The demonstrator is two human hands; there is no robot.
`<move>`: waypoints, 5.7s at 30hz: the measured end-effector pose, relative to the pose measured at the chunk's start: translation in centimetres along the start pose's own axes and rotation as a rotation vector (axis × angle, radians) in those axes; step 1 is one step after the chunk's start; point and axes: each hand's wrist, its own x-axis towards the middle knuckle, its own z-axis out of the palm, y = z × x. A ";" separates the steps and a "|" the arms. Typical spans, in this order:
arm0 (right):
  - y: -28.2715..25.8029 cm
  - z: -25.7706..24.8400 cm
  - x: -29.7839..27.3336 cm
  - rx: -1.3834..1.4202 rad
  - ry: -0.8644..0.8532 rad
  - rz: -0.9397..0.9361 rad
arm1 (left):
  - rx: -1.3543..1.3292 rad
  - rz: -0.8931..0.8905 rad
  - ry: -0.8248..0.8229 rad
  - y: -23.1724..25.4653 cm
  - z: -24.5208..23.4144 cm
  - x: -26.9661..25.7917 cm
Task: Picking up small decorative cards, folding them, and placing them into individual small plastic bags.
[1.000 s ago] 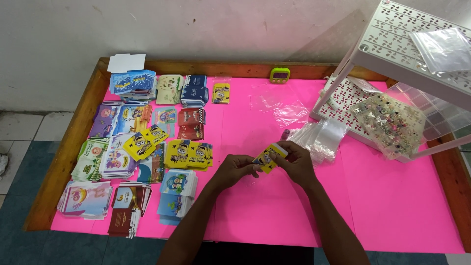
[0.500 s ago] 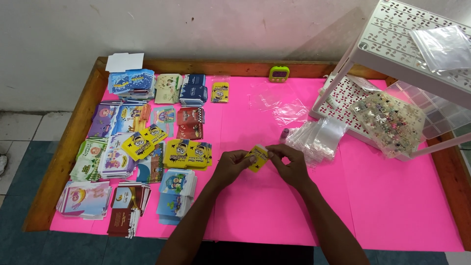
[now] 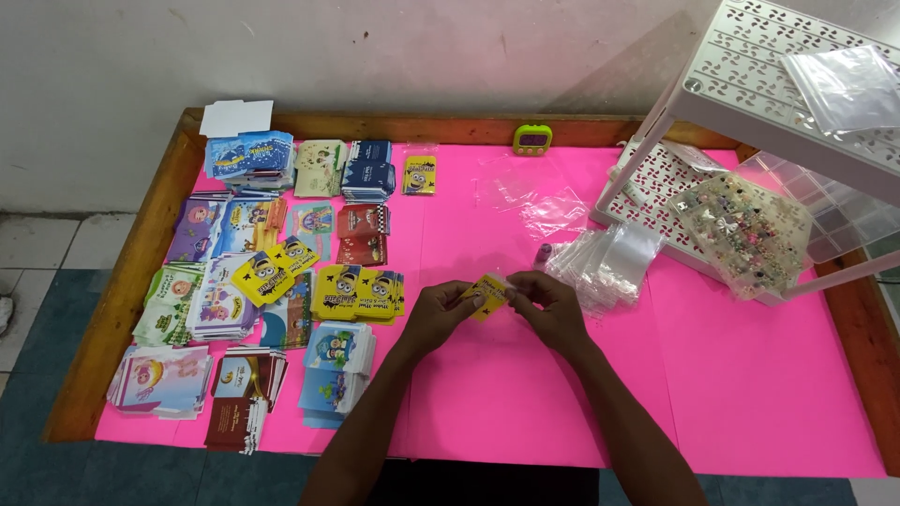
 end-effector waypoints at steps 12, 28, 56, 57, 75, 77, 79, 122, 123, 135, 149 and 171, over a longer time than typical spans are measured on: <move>-1.6 0.6 0.2 -0.138 -0.088 -0.152 | -0.004 -0.004 0.012 -0.4 0.1 0.0; 0.2 1.5 -0.3 0.116 -0.012 0.135 | -0.079 0.001 0.026 -1.2 -0.1 0.3; -1.4 2.5 1.1 -0.134 0.122 0.170 | 0.115 0.156 0.337 -1.0 1.1 0.5; -1.7 2.6 1.5 -0.216 0.184 0.137 | 0.229 0.221 0.366 -1.0 1.7 0.1; 6.5 13.2 24.2 -0.315 0.181 0.335 | 0.386 0.182 0.499 -2.7 0.8 1.5; 7.0 13.1 25.1 -0.338 0.184 0.346 | 0.389 0.186 0.491 -2.6 0.7 1.7; 7.7 13.1 25.5 -0.366 0.183 0.359 | 0.386 0.187 0.486 -2.7 0.7 1.6; 1.4 2.3 0.1 -0.397 -0.155 -0.254 | 1.422 -0.091 0.659 -1.0 -3.5 -1.0; 1.4 2.5 0.2 -0.390 -0.171 -0.253 | 1.366 -0.208 0.687 -0.4 -4.7 -1.4; 0.9 2.4 0.1 -0.377 -0.210 -0.253 | 1.176 -0.233 0.683 1.0 -6.1 -2.2; 0.9 2.4 0.1 -0.390 -0.220 -0.230 | 1.082 -0.177 0.810 2.8 -6.5 -3.2; 0.7 2.4 0.0 -0.423 -0.192 -0.322 | 1.050 0.820 1.043 1.1 -7.0 -2.2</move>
